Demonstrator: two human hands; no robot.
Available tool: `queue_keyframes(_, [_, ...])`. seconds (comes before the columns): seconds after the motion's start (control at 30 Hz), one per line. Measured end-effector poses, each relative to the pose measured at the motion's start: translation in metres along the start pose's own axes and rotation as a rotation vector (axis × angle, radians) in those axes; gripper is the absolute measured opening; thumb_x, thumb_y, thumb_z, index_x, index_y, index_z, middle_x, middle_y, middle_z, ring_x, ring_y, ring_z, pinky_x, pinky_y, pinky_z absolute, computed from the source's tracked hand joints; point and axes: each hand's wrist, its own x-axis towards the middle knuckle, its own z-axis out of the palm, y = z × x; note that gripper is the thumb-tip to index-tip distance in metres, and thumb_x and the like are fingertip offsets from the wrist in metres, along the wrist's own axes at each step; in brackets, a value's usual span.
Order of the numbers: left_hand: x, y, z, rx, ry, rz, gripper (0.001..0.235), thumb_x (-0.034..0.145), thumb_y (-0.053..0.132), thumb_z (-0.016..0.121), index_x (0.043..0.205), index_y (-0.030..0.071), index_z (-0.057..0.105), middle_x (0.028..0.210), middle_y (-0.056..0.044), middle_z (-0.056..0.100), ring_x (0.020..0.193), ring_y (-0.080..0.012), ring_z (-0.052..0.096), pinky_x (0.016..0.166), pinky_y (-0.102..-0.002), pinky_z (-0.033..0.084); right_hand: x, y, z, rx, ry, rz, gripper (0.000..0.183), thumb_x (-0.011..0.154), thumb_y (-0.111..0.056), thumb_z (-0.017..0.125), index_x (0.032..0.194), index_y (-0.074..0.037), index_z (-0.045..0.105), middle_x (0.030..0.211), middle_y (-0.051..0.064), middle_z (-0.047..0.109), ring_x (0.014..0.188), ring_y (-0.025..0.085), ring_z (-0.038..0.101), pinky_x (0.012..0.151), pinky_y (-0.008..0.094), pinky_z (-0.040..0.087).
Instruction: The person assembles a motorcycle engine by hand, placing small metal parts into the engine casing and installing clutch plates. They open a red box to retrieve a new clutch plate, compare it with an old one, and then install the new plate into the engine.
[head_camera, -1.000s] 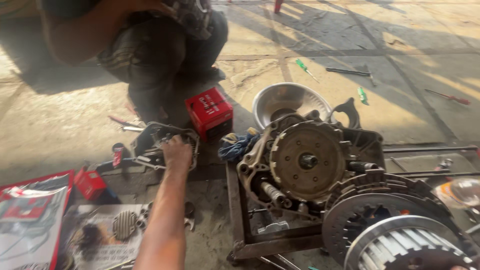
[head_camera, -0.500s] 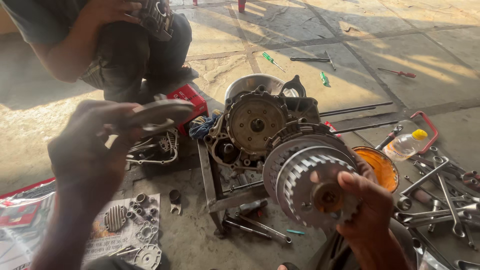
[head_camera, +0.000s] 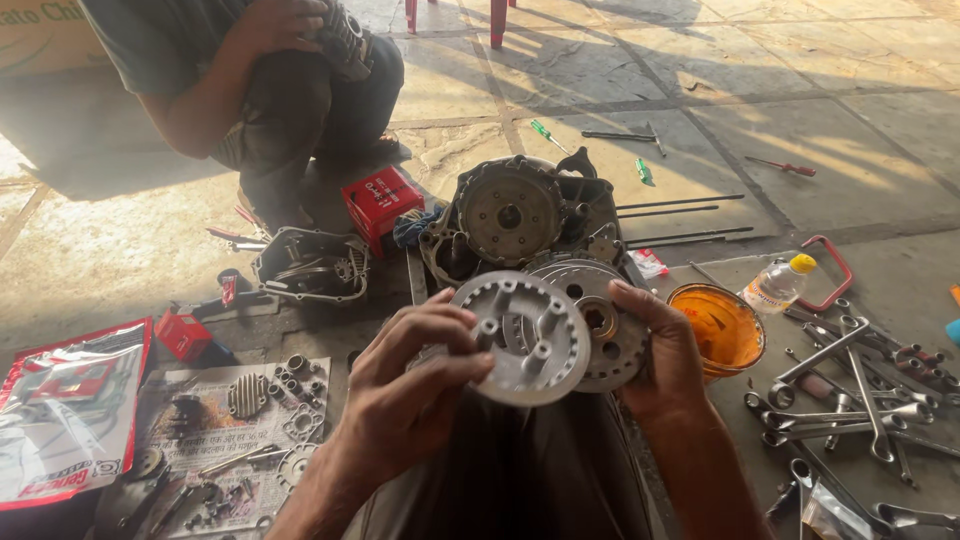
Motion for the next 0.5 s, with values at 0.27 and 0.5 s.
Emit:
queue_keyframes(0.27, [-0.065, -0.021, -0.004, -0.110, -0.237, -0.232, 0.028, 0.071, -0.011, 0.074, 0.090, 0.007, 0.065, 0.107, -0.007, 0.060, 0.123, -0.0295, 0.068, 0.097, -0.042, 0.063, 0.006, 0.009, -0.001, -0.102, 0.126, -0.096, 0.028, 0.085, -0.018, 0.076, 0.109, -0.005, 0.070, 0.101, 0.006, 0.074, 0.090, 0.019, 0.072, 0.088, 0.036, 0.058])
queue_keyframes(0.5, [-0.057, -0.026, -0.015, -0.262, -0.216, -0.225, 0.045, 0.061, -0.003, 0.054, 0.102, 0.006, 0.070, 0.101, -0.008, 0.068, 0.121, -0.0323, 0.066, 0.117, -0.063, 0.028, -0.006, -0.009, 0.007, -0.118, 0.115, -0.177, 0.030, 0.087, -0.019, 0.073, 0.111, -0.002, 0.069, 0.103, 0.009, 0.075, 0.094, 0.023, 0.073, 0.090, 0.040, 0.060])
